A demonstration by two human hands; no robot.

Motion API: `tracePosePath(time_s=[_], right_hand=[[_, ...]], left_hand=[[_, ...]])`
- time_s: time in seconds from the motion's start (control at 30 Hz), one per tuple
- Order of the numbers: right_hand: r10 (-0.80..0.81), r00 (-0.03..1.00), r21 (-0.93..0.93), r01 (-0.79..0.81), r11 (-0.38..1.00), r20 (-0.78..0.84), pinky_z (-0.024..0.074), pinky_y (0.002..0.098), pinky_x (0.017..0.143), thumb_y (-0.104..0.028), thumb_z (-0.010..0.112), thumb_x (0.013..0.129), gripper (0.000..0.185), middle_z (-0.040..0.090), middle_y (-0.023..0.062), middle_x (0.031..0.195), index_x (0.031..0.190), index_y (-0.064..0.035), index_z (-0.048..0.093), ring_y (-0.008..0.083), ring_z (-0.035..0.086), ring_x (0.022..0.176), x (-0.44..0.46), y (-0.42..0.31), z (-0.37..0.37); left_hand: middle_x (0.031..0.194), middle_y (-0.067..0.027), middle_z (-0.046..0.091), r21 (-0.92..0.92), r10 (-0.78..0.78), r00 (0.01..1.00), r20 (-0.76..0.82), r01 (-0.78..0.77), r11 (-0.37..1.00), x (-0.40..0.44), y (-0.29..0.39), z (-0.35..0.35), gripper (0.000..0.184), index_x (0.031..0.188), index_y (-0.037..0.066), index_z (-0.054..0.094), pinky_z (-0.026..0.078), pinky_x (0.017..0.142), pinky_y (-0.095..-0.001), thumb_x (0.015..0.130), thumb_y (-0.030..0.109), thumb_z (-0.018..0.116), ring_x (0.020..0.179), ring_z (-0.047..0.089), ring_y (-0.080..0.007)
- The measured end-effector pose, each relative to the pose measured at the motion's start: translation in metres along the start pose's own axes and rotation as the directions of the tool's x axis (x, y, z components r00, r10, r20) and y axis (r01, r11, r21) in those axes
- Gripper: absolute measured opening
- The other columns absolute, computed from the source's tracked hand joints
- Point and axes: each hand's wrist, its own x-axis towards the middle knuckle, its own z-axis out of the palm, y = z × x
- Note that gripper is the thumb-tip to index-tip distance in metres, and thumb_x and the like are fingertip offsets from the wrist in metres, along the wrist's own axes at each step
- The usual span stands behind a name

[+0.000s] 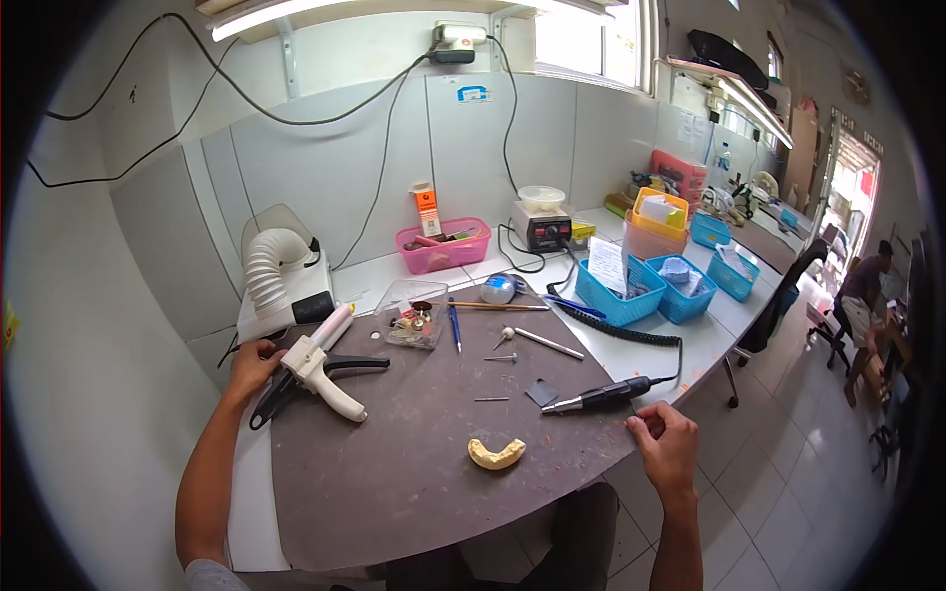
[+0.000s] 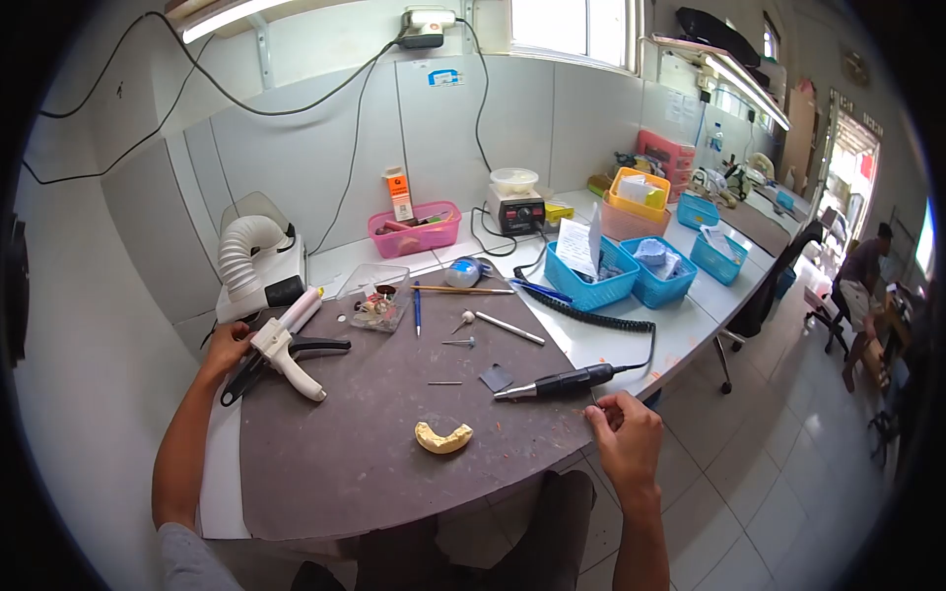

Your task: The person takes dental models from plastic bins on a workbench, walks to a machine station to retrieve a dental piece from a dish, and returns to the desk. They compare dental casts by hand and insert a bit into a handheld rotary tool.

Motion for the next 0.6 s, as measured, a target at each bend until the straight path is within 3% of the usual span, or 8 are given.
tracePosePath(time_s=[0.03,0.1,0.2,0.33,0.37,0.43,0.6], right_hand=[[0.01,1.0,-0.008,-0.01,1.0,-0.008,0.0483,0.0286,0.057,-0.012,0.075,0.079,0.015,0.065,0.008,0.065,0.079,0.0001,0.067,0.0149,0.06,0.056,0.002,0.001,0.0],[-0.05,0.999,-0.054,0.05,0.997,0.003,0.0487,0.0295,0.059,-0.012,0.075,0.078,0.014,0.064,0.0088,0.066,0.079,-0.0006,0.067,0.0162,0.061,0.057,0.008,0.001,0.0],[-0.086,0.996,-0.12,0.086,0.989,0.004,0.0492,0.0319,0.06,-0.014,0.076,0.078,0.014,0.065,0.0093,0.068,0.079,-0.002,0.068,0.0194,0.062,0.059,0.019,0.003,0.004],[-0.161,0.987,-0.192,0.159,0.968,0.009,0.0491,0.0341,0.061,-0.016,0.076,0.079,0.016,0.066,0.0094,0.07,0.08,-0.0025,0.068,0.0216,0.062,0.061,0.028,0.006,0.008],[-0.188,0.982,-0.223,0.182,0.958,-0.005,0.0489,0.0344,0.061,-0.016,0.076,0.079,0.016,0.066,0.0094,0.071,0.08,-0.0023,0.067,0.0216,0.062,0.061,0.03,0.003,0.007],[-0.192,0.981,-0.196,0.188,0.962,0.001,0.0474,0.0334,0.06,-0.015,0.076,0.079,0.017,0.065,0.0092,0.073,0.08,-0.0012,0.067,0.0198,0.059,0.06,0.028,0.007,0.004],[-0.061,0.998,-0.087,0.058,0.995,-0.028,0.0429,0.0284,0.056,-0.01,0.074,0.08,0.013,0.062,0.0057,0.07,0.082,0.0006,0.068,0.0121,0.052,0.057,0.023,0.01,0.0]], left_hand=[[0.084,-0.0123,0.07,0.084,0.08,0.995,-0.061,-0.075,0.994,0.003,-0.007,0.005,0.035,0.099,-0.003,0.069,0.051,0.069,-0.0313,0.081,0.027,0.075,0.074,0.065,-0.0173],[0.082,-0.014,0.07,0.08,0.076,0.994,-0.083,-0.069,0.994,0.0,-0.005,0.004,0.032,0.096,-0.004,0.068,0.051,0.069,-0.032,0.08,0.023,0.076,0.072,0.065,-0.019],[0.076,-0.0126,0.069,0.139,0.075,0.995,0.073,-0.084,0.987,-0.001,-0.007,-0.01,0.029,0.087,-0.005,0.067,0.05,0.067,-0.0332,0.076,0.019,0.078,0.068,0.064,-0.0193],[0.077,-0.0134,0.07,0.188,-0.007,0.993,0.119,-0.015,0.982,-0.011,0.005,-0.02,0.031,0.086,-0.004,0.067,0.051,0.069,-0.0334,0.075,0.023,0.079,0.072,0.067,-0.02],[0.077,-0.0134,0.07,0.193,-0.028,0.994,0.103,0.007,0.981,-0.018,0.011,-0.016,0.031,0.086,-0.004,0.067,0.051,0.069,-0.0334,0.075,0.023,0.079,0.072,0.067,-0.02],[0.081,-0.0144,0.071,0.172,0.124,0.989,-0.078,-0.109,0.979,-0.023,0.015,-0.007,0.031,0.087,-0.002,0.069,0.052,0.072,-0.0348,0.077,0.026,0.077,0.076,0.069,-0.0238],[0.086,-0.0139,0.072,0.228,0.081,0.987,-0.14,-0.048,0.972,-0.019,0.012,-0.001,0.027,0.089,0.003,0.071,0.052,0.075,-0.0369,0.078,0.028,0.074,0.081,0.069,-0.0276]])
